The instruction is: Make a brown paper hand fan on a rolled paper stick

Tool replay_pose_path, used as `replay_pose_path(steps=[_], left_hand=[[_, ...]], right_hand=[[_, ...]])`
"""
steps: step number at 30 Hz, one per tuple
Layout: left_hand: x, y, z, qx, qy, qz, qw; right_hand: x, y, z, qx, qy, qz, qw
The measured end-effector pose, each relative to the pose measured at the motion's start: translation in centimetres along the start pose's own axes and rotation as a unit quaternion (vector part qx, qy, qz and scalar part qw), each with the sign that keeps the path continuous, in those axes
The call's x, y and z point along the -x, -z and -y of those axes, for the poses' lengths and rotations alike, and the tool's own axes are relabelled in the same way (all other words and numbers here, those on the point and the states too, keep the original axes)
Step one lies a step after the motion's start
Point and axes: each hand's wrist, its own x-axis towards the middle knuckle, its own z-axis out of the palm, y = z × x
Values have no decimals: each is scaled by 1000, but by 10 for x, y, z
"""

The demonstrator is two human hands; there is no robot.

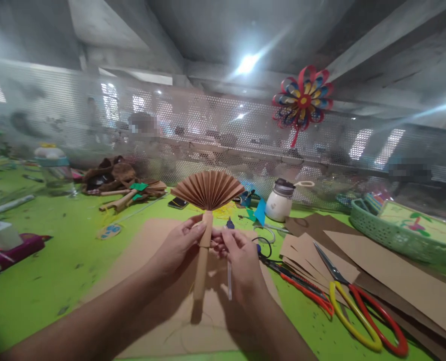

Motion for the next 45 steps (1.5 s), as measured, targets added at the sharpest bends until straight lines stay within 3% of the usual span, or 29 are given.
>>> replay_pose_path(steps=[6,14,19,35,41,45], left_hand=[[-4,12,-2,-17,-21,-44,999],[1,12,-2,-52,0,4,999],[1,13,-3,-86,30,41,995],[4,3,-3,-152,38,10,988],[-2,4,-5,-108,24,-39,993],[-7,9,-13,-80,1,-68,994]], right_hand=[[13,-12,-25,112,-29,70,991],[25,-18,-36,103,-67,67,990],[23,-16,-34,67,-74,119,988],[21,-19,-39,88,-55,81,991],[20,-19,-46,127,-23,109,986],[23,-16,-45,211,-34,137,967]])
